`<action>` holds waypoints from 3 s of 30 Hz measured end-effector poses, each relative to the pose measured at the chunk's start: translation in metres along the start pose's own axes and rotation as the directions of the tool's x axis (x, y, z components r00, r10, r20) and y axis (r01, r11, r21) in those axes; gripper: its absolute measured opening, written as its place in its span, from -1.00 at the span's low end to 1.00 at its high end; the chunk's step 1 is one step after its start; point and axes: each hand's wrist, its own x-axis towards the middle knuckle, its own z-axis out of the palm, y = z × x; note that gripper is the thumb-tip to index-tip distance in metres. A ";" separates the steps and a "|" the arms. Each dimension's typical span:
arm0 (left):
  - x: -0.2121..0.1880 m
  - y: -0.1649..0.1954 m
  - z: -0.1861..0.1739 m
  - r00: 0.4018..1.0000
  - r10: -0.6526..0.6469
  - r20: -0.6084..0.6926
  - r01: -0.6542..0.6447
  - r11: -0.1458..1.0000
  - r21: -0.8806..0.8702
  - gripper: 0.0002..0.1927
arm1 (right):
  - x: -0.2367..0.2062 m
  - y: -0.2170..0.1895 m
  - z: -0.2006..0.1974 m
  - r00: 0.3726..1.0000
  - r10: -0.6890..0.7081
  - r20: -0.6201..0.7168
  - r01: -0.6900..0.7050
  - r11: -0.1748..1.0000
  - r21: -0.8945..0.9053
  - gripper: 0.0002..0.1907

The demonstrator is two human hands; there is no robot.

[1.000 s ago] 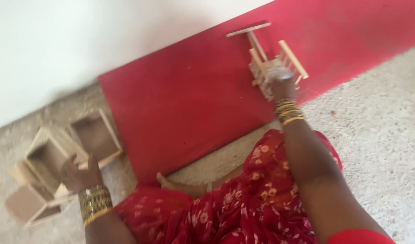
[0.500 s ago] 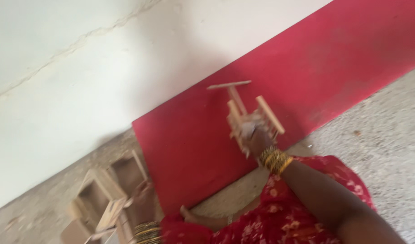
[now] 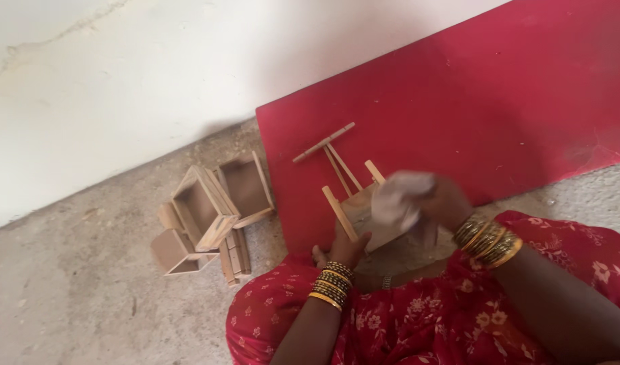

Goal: The person sits on the floor and wipes various small wooden pieces and a miniature wooden chair with a cloth. They handle each piece individually, wiping all sides before placing it aside.

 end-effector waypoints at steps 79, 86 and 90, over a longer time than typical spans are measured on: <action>-0.021 0.045 0.047 0.792 0.571 -0.218 -0.514 0.815 0.269 -0.33 | -0.041 -0.019 0.024 0.941 0.332 0.064 -0.158 0.599 -0.785 -0.26; -0.011 0.030 0.048 0.788 0.571 -0.232 -0.520 0.818 0.246 -0.33 | -0.056 -0.043 0.027 0.873 0.412 0.262 0.047 0.463 -0.885 -0.17; 0.005 0.015 0.053 0.794 0.545 -0.271 -0.507 0.838 0.202 -0.30 | -0.022 -0.022 -0.015 0.882 0.455 0.124 -0.364 0.825 -0.432 -0.44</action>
